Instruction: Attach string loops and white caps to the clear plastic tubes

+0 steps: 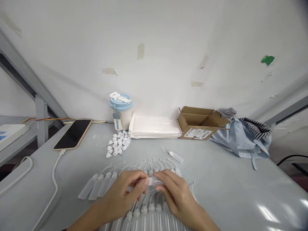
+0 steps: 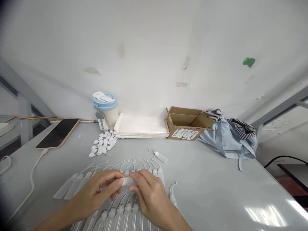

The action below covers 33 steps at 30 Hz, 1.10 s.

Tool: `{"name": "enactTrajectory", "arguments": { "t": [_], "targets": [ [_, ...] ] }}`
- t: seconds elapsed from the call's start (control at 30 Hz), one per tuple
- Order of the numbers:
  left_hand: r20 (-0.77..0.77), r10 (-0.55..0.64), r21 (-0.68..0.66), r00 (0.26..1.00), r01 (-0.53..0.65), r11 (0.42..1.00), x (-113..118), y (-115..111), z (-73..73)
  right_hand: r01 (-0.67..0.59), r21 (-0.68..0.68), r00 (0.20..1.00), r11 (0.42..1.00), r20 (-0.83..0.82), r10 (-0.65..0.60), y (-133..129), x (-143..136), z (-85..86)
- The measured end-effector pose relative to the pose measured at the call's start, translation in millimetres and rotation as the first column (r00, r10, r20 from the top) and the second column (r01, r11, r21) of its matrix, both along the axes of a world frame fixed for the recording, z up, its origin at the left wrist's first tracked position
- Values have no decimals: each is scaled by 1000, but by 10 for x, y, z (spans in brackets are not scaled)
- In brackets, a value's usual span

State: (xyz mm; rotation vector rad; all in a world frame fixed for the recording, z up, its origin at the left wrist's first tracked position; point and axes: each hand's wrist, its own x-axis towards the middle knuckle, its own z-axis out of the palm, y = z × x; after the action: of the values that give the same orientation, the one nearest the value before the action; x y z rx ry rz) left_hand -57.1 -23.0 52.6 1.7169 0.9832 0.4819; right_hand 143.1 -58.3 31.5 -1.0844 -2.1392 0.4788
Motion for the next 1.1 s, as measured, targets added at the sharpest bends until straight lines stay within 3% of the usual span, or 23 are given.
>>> {"name": "enactTrajectory", "arguments": {
  "t": [0.13,0.3,0.4,0.53,0.63,0.73,0.93,1.1],
  "targets": [
    [44,-64,37,997,63,997,-19,20,-27,0,-89,998,996,66,6,-12,-18,-1],
    [-4,-96,266,995,93,959,-40,-1,-53,-53,-291,997,955,-73,33,-22,-45,131],
    [36,-86,337,996,68,939,-39,-25,-74,-71,-385,992,920,-119,27,-28,-51,198],
    [78,-8,228,997,-10,974,-23,-16,-61,-39,-327,996,944,-93,9,-38,-46,153],
    [-14,-8,120,1000,10,993,-14,2,-21,-26,-234,998,972,-55,14,-38,-45,94],
    [-44,-53,113,998,58,992,-13,2,-9,-40,-220,998,975,-54,28,-32,-48,82],
    [-142,-72,284,987,111,953,-34,-33,-98,-19,-359,998,933,-62,-3,-42,-41,145],
    [-135,-119,503,984,171,847,-52,-54,-208,-26,-443,998,896,-60,0,-25,-17,160]
  ]
}}
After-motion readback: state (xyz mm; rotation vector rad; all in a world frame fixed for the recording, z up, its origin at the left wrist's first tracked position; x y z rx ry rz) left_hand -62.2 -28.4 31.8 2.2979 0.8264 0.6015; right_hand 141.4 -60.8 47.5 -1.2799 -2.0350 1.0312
